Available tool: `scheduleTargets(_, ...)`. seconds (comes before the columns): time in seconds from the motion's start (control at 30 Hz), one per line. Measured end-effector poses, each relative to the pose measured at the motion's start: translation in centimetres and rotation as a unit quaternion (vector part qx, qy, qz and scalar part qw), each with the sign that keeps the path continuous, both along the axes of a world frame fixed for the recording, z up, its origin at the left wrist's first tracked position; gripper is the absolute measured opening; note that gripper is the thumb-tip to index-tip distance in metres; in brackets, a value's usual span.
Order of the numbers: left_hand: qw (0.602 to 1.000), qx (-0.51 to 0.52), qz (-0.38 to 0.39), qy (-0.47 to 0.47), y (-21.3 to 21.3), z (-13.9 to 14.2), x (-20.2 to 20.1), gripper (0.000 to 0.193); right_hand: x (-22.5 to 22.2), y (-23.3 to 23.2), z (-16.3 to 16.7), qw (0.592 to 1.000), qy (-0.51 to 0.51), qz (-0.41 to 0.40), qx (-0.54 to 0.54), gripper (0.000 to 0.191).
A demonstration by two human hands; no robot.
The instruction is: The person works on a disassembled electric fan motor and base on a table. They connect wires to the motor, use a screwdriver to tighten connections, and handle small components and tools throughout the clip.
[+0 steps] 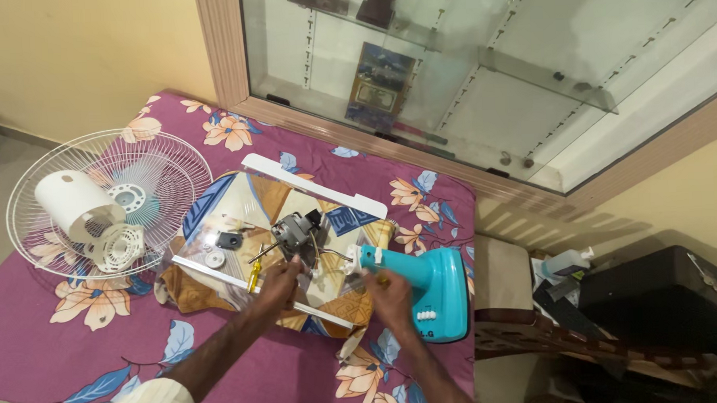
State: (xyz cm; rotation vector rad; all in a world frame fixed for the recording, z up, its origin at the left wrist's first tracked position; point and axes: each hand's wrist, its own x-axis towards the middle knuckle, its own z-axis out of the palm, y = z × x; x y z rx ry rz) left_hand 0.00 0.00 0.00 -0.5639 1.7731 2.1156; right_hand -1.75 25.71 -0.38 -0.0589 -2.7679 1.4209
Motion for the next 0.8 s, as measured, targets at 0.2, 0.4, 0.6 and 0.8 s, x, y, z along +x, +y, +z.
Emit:
scheduleTargets(0.2,0.982,0.124,0.137,-0.045,6.6,1.3,0.3,0.057,6.3,-1.3,3.1,0.952,-0.197,0.196,-0.131,0.034)
scheduleTargets(0.4,0.977,0.117,0.179,-0.006,10.0,2.3,1.4,0.054,7.5,1.3,6.1,0.916,-0.212,0.257,-0.224,0.043)
scheduleTargets(0.6,0.973,0.159,0.162,-0.048,11.1,1.7,1.7,0.054,6.6,2.5,5.1,0.915,-0.221,0.261,-0.213,0.032)
scheduleTargets(0.8,0.998,-0.023,0.056,-0.019,11.5,1.0,2.0,0.031,6.4,2.6,3.6,0.929,-0.149,0.275,-0.200,0.024)
